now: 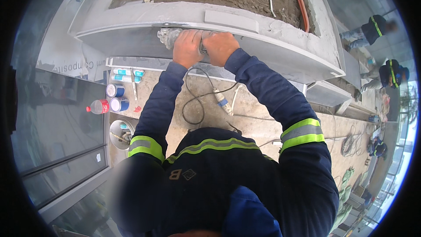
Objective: The person uses an angle grinder to smooth the edge of a white concrete or composite planter. The person holds the tool with both hands and moves it along the curved edge, generating dust. The person briefly pauses to wipe the edge with a hand before resuming grinding.
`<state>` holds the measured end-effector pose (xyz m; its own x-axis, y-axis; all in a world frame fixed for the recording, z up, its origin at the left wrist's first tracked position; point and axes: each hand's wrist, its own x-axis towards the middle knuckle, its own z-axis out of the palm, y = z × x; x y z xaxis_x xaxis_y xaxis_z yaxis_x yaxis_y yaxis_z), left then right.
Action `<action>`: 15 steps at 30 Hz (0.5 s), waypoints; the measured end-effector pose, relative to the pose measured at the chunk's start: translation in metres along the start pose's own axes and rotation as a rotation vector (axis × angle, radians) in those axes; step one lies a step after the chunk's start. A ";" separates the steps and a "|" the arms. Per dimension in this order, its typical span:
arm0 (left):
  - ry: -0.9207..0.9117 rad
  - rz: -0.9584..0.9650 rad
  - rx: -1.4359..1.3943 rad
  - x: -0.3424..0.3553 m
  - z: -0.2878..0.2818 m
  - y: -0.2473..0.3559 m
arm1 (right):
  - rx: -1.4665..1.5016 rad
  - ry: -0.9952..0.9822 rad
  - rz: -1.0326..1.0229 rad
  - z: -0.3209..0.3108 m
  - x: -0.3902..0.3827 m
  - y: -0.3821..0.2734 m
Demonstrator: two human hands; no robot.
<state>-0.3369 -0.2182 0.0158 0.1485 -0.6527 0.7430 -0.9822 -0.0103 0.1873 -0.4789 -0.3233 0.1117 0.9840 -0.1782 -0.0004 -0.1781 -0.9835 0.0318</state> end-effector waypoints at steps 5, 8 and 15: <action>-0.020 -0.029 -0.004 0.005 0.000 0.008 | 0.006 0.020 -0.003 -0.005 -0.004 0.003; -0.017 -0.034 -0.017 0.003 -0.009 -0.001 | 0.030 0.016 -0.020 -0.001 0.008 -0.001; 0.033 0.010 0.001 0.009 0.004 0.029 | 0.010 0.029 0.012 -0.002 -0.021 0.013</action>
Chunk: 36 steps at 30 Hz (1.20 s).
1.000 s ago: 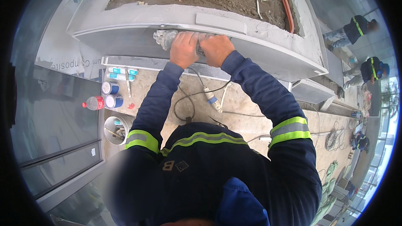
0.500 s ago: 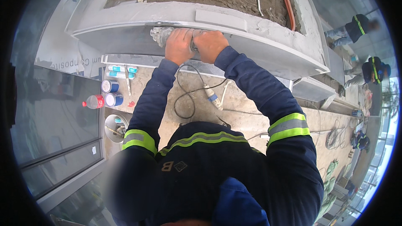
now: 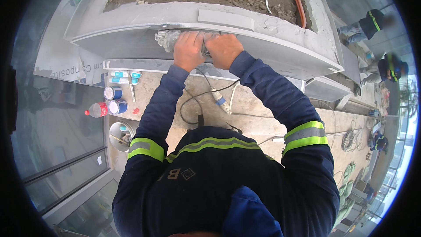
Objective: The person uses an angle grinder to smooth the edge of a white concrete or composite planter. The person holds the tool with both hands and moves it along the curved edge, generating dust. The person briefly pauses to wipe the edge with a hand before resuming grinding.
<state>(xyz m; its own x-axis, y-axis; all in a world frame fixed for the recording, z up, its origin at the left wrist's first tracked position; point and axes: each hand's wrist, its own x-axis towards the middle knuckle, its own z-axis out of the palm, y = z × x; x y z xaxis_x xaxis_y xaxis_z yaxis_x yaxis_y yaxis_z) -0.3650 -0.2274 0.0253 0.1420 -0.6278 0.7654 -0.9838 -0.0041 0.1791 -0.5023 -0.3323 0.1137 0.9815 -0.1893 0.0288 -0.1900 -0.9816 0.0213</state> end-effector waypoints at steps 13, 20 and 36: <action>0.008 0.004 0.017 0.005 0.002 0.004 | 0.011 -0.029 -0.027 -0.004 0.000 0.008; -0.012 -0.016 0.023 -0.003 0.006 -0.011 | -0.013 -0.060 -0.005 -0.003 0.011 0.000; -0.017 -0.017 0.033 -0.005 0.008 -0.011 | -0.040 -0.035 -0.050 0.015 0.016 0.010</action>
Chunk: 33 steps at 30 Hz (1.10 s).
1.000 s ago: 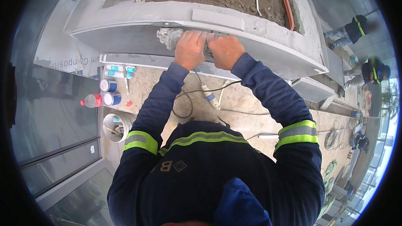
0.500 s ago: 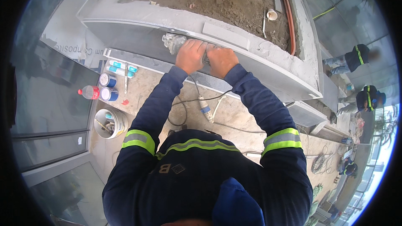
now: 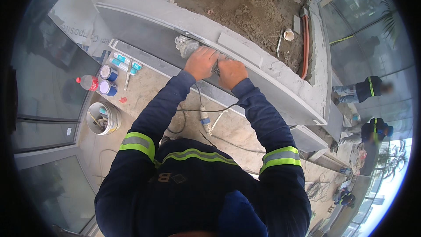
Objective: The person uses an angle grinder to smooth the edge of a white concrete or composite planter. The person holds the tool with both hands and moves it along the curved edge, generating dust. The person briefly pauses to wipe the edge with a hand before resuming grinding.
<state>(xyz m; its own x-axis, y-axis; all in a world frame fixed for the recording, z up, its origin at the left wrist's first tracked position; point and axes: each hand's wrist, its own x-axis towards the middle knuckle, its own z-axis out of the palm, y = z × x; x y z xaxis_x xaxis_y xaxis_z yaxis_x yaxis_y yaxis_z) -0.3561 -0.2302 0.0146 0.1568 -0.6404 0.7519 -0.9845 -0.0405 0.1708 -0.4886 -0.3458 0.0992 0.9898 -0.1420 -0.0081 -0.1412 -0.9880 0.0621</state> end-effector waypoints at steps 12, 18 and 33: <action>0.075 0.055 0.034 0.008 0.003 0.060 | -0.010 -0.034 0.045 -0.022 -0.059 0.013; 0.038 0.022 0.044 0.000 0.003 0.025 | -0.007 -0.001 0.001 -0.002 -0.023 0.009; 0.065 -0.039 0.047 0.005 -0.002 0.072 | -0.043 -0.036 0.065 -0.027 -0.058 0.007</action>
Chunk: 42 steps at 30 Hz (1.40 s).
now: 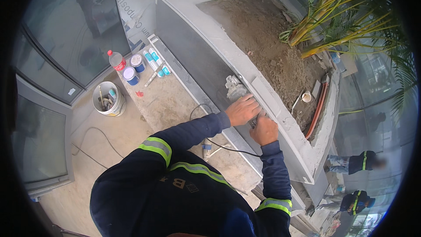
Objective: The person uses an angle grinder to smooth the edge of a white concrete or composite planter. The person holds the tool with both hands and moves it along the curved edge, generating dust. The person briefly pauses to wipe the edge with a hand before resuming grinding.
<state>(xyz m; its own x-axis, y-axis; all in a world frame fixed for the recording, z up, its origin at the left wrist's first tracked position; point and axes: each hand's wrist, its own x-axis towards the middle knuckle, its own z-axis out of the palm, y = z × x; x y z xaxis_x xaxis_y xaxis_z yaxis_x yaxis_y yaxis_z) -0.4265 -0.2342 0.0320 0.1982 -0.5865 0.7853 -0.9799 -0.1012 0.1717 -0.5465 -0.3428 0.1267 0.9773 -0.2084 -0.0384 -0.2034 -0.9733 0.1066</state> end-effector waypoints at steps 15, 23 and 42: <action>-0.005 -0.005 -0.049 -0.003 0.000 -0.055 | 0.025 0.067 -0.042 0.031 0.053 -0.008; 0.007 0.014 -0.075 0.003 0.001 -0.010 | 0.034 0.045 0.003 0.007 0.002 0.003; -0.044 0.026 -0.046 0.002 0.003 -0.015 | 0.034 0.013 0.004 0.010 0.008 0.000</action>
<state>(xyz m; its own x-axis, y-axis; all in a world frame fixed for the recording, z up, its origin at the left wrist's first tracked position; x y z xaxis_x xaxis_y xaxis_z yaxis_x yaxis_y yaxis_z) -0.4111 -0.2360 0.0287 0.1703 -0.6232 0.7633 -0.9826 -0.0489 0.1794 -0.5389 -0.3453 0.1168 0.9770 -0.2116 -0.0256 -0.2093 -0.9752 0.0726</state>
